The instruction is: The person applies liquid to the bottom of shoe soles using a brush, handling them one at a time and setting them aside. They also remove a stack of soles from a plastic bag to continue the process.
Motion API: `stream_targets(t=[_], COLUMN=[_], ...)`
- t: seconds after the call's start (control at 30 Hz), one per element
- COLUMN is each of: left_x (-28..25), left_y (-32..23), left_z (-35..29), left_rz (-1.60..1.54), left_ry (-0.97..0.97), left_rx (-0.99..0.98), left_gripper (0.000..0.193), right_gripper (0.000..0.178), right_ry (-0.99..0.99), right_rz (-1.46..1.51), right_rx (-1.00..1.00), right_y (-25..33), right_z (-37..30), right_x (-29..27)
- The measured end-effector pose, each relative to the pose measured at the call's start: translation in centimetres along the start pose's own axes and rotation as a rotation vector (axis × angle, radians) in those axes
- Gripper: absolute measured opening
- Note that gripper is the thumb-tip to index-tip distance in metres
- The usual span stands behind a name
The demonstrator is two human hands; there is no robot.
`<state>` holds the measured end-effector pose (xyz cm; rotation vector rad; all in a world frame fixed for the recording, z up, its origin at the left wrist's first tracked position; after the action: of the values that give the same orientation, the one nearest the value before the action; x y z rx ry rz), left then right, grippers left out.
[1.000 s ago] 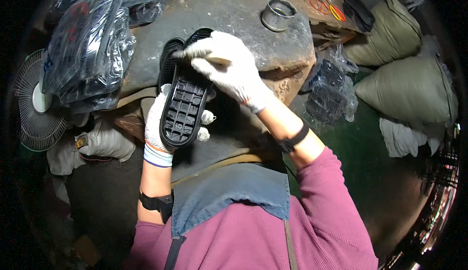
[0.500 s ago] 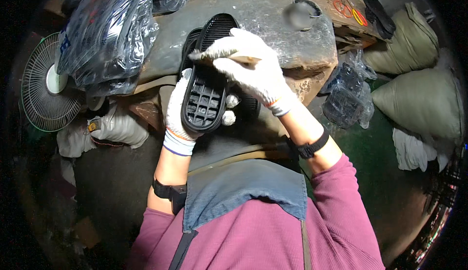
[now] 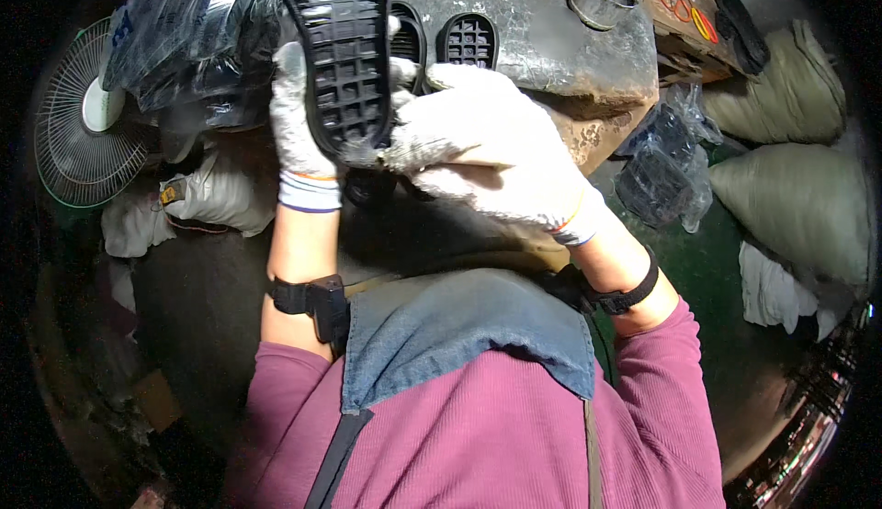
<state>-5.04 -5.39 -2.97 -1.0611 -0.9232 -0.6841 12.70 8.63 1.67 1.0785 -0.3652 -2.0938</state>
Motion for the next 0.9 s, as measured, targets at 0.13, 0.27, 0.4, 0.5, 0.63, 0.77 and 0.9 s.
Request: stream_targets(t=[0.13,0.27,0.4,0.5,0.63,0.77,0.9], left_x=[-1.5,-3.7,-3.4,1.1,0.6,3.0,2.0], left_y=[-2.4,-2.6,-2.4,-1.5,0.5,1.8,2.0], left_z=[-1.2,-2.3,-2.1,-2.5,-3.9,-6.9,-14.3], left_rz=[0.187,0.996,2.148,1.987,2.268,1.477,1.316], left_ry=[-0.190,-0.453,-0.062,-0.120,-0.019,-0.347,-0.463], left_rx=[0.037,0.214,0.556,0.608,0.504,0.091,0.100], left_gripper=[0.083,0.063,0.036,0.029,0.020,0.037,0.047], right_gripper=[0.021,0.022,0.024,0.023,0.021,0.024,0.030], right_ry=[-0.244,-0.109,-0.090,0.017,-0.115,-0.151,-0.301], right_rz=[0.522,0.412,0.507,0.296,0.143,0.003,0.133], right_rx=[0.528,0.606,0.569,0.537,0.703,0.586,0.579], right_y=[-0.9,-1.3,-2.0,0.5,-3.2,-5.9,-8.3], right_z=[-1.1,1.7,2.6,3.8,2.0,1.8,3.5], right_x=[0.2,2.4,2.1,2.6,1.7,-1.7,1.0])
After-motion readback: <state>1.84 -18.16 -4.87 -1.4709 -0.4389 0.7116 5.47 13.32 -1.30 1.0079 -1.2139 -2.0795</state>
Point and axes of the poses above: each hand's wrist, its own z-axis towards the middle knuckle, its own x-axis out of the palm, y = z × x, the point moved 2 cm from there along z, towards the middle knuckle
